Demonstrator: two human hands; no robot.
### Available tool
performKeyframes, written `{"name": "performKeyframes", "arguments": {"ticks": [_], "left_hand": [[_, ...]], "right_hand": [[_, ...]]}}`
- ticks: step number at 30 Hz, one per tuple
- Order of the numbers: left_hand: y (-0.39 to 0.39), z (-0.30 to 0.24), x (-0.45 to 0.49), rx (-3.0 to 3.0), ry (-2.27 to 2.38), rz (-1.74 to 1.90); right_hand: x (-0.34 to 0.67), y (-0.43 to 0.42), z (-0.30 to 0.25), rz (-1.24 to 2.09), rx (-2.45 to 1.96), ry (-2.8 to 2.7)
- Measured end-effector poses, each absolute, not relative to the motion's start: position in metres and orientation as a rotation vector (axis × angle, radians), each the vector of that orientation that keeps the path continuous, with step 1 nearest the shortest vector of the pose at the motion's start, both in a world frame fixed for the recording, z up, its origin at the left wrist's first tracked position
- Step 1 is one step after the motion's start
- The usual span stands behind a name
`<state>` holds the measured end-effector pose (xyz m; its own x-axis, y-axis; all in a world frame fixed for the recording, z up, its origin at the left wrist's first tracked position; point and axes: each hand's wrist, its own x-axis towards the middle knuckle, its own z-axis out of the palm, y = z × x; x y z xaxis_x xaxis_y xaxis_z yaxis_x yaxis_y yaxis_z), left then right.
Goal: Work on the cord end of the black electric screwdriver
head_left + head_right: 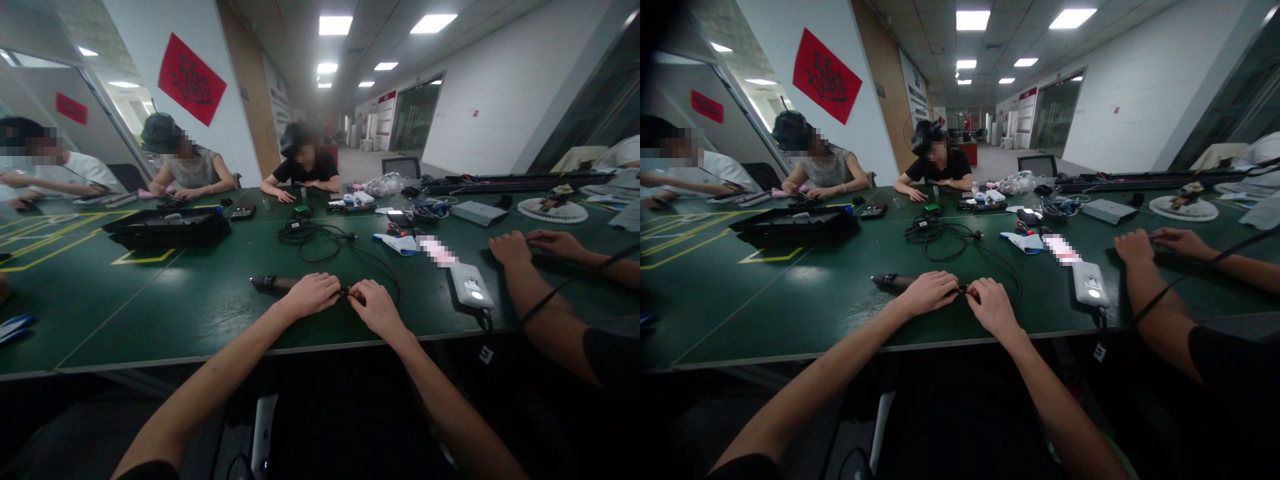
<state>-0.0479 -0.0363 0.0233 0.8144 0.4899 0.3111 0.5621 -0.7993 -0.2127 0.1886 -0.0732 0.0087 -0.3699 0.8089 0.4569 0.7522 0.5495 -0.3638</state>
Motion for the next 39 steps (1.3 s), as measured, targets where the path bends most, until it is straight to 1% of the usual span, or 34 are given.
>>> {"name": "performKeyframes", "arguments": {"ticks": [3,6,16,28,39], "left_hand": [[-0.034,0.023,-0.052,-2.765,-0.800,-0.393],[-0.034,0.023,-0.053,-2.810,-0.813,-0.426],[-0.038,0.026,-0.048,-2.857,-0.872,-0.458],[-0.044,0.030,-0.043,-2.912,-0.784,-0.483],[-0.044,0.031,-0.043,-2.986,-0.845,-0.544]], "right_hand": [[0.189,-0.074,0.009,0.088,-1.186,-2.179],[0.189,-0.075,0.009,0.132,-1.147,-2.234],[0.182,-0.068,0.005,0.144,-1.227,-2.198],[0.182,-0.068,0.003,0.156,-1.212,-2.179],[0.184,-0.069,0.004,0.190,-1.201,-2.179]]}}
